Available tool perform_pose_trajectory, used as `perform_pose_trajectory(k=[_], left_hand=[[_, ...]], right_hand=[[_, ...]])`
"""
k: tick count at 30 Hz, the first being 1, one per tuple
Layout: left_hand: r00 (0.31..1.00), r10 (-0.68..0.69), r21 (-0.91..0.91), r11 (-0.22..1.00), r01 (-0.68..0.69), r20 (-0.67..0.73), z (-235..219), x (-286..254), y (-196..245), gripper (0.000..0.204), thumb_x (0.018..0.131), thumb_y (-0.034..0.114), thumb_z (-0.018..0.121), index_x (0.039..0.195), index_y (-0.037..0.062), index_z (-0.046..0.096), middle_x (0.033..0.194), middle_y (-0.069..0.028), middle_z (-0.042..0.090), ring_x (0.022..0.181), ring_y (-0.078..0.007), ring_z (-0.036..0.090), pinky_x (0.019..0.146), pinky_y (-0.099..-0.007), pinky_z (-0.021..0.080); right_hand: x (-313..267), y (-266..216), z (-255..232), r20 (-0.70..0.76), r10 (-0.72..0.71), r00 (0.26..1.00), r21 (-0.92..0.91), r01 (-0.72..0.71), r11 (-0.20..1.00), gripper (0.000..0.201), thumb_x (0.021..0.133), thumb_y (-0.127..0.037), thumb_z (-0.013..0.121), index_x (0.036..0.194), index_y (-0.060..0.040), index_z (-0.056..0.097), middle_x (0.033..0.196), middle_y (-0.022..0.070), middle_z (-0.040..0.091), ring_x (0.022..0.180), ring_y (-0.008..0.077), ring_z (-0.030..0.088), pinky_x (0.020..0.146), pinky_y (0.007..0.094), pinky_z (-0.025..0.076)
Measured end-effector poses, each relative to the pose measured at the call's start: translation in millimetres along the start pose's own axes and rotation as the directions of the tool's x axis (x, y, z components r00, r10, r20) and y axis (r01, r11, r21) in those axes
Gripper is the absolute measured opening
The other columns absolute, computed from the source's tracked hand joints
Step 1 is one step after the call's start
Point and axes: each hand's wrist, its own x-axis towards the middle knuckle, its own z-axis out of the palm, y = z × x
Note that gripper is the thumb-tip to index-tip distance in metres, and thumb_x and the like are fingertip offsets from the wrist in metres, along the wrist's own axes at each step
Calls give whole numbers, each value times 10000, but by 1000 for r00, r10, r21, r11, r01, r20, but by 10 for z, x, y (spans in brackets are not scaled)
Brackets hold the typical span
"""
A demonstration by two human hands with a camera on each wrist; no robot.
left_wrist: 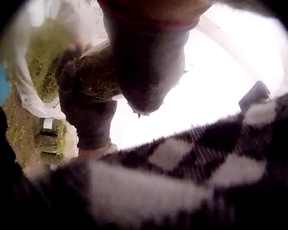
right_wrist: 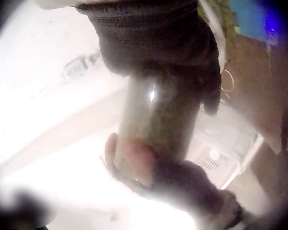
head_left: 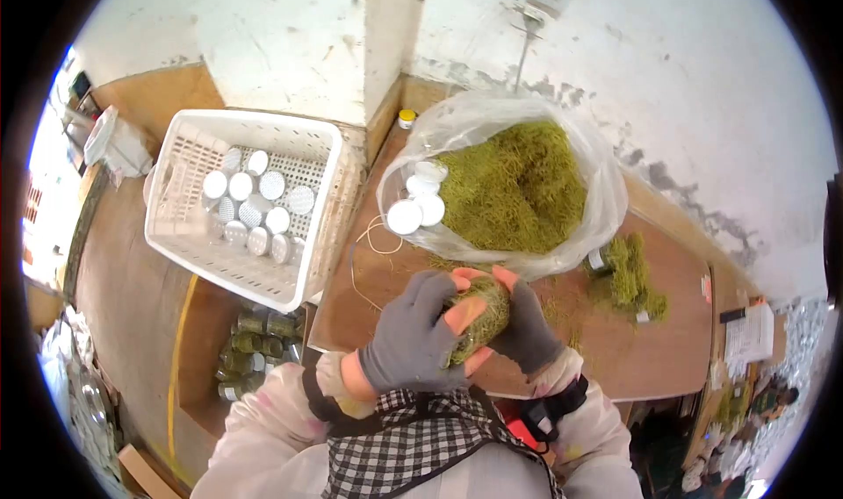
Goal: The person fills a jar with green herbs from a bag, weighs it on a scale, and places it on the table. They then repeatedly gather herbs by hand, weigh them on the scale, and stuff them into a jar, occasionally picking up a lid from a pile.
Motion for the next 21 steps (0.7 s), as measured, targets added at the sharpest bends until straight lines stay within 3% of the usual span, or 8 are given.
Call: perform_pose_trajectory(k=[2,4,7,11,13,16,18,21], left_hand=[[998,-60,-127,990,55,-35,25,-67,-139,660,753,321,848,1261,59,517,1185,-240,531,996,-388,608,827,-428,516],[983,-157,-238,963,130,-97,-1,-88,-229,556,839,337,786,1239,47,530,1222,-210,540,1006,-331,614,847,-401,515],[529,-643,-827,-348,442,553,-22,-164,-304,492,996,355,600,1313,12,444,1237,-122,512,1047,-195,564,910,-325,473],[668,-713,-806,258,533,214,37,-264,-66,537,977,342,630,1345,11,422,1219,-124,503,1063,-190,537,944,-319,451],[877,-468,-347,846,406,-114,41,-384,-124,563,930,351,710,1299,20,444,1149,-116,527,1026,-165,525,878,-322,469],[870,-484,-415,813,409,-91,5,-566,-208,588,912,348,723,1296,6,439,1141,-120,506,1017,-163,520,865,-315,464],[806,-589,-532,702,473,-60,-44,-618,-206,557,924,329,712,1295,6,450,1131,-112,517,1011,-162,521,858,-308,461],[596,-798,-753,335,566,93,-129,-758,-267,478,969,298,648,1301,3,471,1167,-107,525,1056,-166,525,905,-308,458]], right_hand=[[42,22,0,-61,-161,985,-345,131,930,557,1101,-419,314,1428,3,473,1322,103,610,1190,189,604,1021,348,488],[-8,-201,319,-188,-73,980,22,78,997,604,1084,-458,369,1450,18,440,1378,135,572,1236,246,579,1066,395,452],[-98,-278,515,539,-611,580,-811,554,-189,576,1047,-404,436,1418,36,460,1364,172,535,1280,294,512,1086,402,400],[59,69,382,-4,-580,815,-610,457,647,481,1078,-380,376,1337,7,498,1276,124,543,1153,192,517,1025,344,416],[94,125,314,-20,-456,890,-561,368,742,473,1084,-385,365,1333,-6,502,1265,117,550,1140,180,526,1013,326,421],[161,114,296,15,-330,944,-617,268,740,467,1095,-412,354,1335,-41,505,1205,81,574,1078,151,557,964,289,450],[164,5,400,249,-309,918,-870,352,345,444,1103,-405,389,1349,-53,503,1151,33,574,1021,142,567,930,295,470],[370,200,-49,72,77,994,-625,-15,781,399,1099,-362,449,1339,-50,520,1127,7,570,969,129,554,882,297,482]])
